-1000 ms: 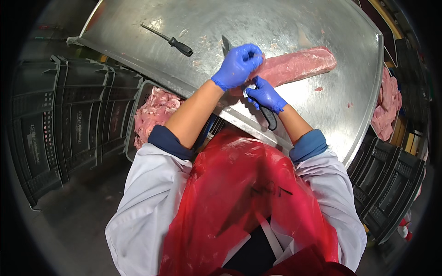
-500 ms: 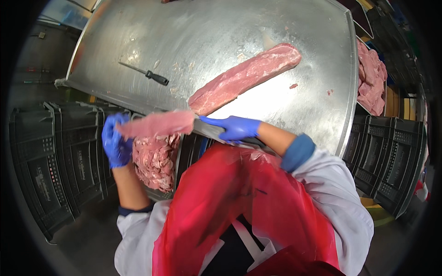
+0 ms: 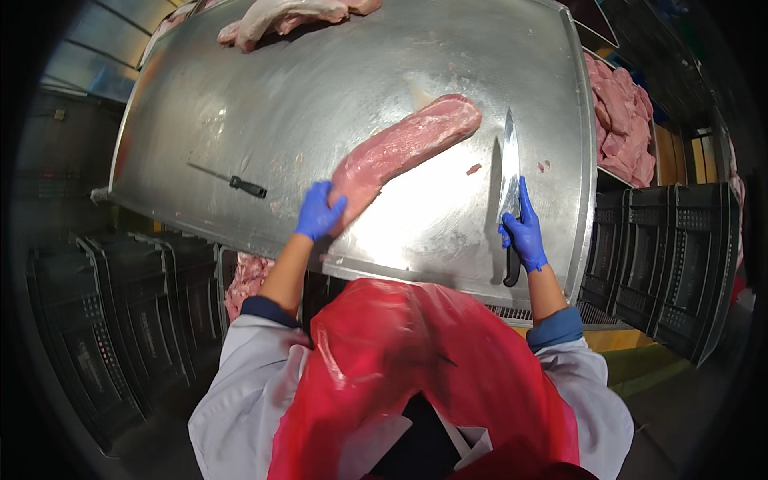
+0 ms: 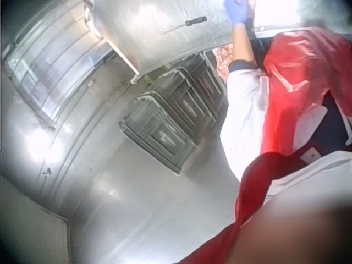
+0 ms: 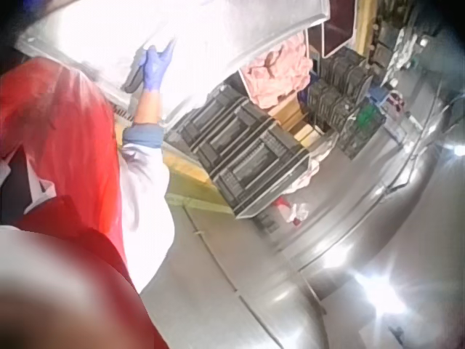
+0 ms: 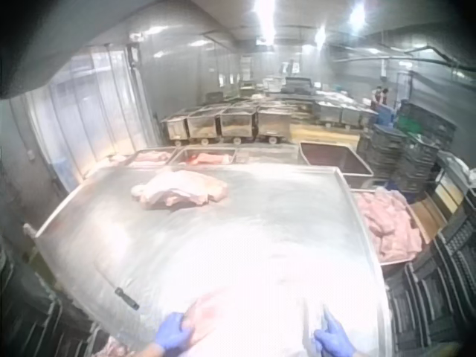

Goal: The person uses a knife to trim and slice large pieces of raw meat on a stainless steel table. They remove fat and connective tissue, then cut the meat into smaller portions, placing the trimmed pieces into a nearby container.

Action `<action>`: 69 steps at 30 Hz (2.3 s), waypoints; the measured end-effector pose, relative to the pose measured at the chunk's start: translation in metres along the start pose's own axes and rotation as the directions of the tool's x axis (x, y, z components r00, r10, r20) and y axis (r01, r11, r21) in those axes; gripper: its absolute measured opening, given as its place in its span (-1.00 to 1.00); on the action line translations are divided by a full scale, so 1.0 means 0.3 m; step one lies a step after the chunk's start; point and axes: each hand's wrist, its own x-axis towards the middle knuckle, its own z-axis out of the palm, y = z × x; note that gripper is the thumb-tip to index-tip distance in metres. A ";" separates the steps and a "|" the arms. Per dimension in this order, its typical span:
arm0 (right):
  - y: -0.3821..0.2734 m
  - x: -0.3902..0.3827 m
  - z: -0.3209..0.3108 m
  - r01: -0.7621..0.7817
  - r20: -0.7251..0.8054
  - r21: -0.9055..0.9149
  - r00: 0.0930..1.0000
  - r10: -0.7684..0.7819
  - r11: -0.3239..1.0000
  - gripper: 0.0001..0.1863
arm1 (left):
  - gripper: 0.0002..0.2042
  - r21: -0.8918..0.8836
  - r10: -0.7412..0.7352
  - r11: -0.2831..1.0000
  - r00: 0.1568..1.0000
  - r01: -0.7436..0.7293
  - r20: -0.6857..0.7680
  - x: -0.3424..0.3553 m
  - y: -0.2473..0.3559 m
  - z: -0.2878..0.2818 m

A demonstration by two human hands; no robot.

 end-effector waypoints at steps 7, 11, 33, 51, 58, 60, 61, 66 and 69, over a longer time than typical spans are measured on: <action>0.028 0.043 0.000 0.007 -0.085 0.221 0.996 0.013 0.975 -0.06 | -0.63 -0.291 0.557 0.827 0.625 -0.481 0.547 0.044 0.589 0.223; 0.012 0.124 0.074 -0.037 -0.158 0.308 0.983 0.090 0.951 -0.06 | -0.70 -0.081 0.747 0.664 0.663 -0.743 0.042 0.597 0.720 0.237; -0.062 0.345 -0.006 -0.173 0.095 0.048 0.981 0.168 0.984 -0.08 | -0.79 0.047 0.340 0.919 0.848 -0.391 0.406 0.400 0.843 0.233; -0.109 -0.013 0.174 -0.242 0.469 -0.241 0.819 0.331 0.940 -0.10 | -0.80 -0.608 0.208 0.793 0.935 0.010 0.287 0.376 0.731 0.106; -0.020 0.184 0.306 0.221 0.392 -0.428 0.919 -0.040 0.876 -0.10 | -0.92 -0.923 0.225 0.382 0.965 0.038 0.132 0.327 0.759 -0.007; -0.065 0.033 0.270 0.105 0.462 -0.482 0.874 0.151 0.870 -0.13 | -0.92 -0.961 0.230 0.278 0.970 0.009 0.076 0.295 0.680 -0.067; -0.100 -0.048 0.246 0.052 0.483 -0.520 0.841 0.244 0.853 -0.14 | -0.92 -0.978 0.243 0.210 0.969 -0.014 0.038 0.267 0.652 -0.096; 0.046 0.171 0.455 0.491 0.542 -0.532 0.824 -0.168 0.690 -0.22 | -0.90 -0.995 0.302 0.069 0.952 -0.075 -0.051 0.056 0.602 -0.216; -0.001 0.115 0.475 0.428 0.669 -0.565 0.738 0.088 0.705 -0.23 | -0.81 -0.965 0.123 0.027 0.959 -0.262 -0.257 -0.134 0.442 -0.403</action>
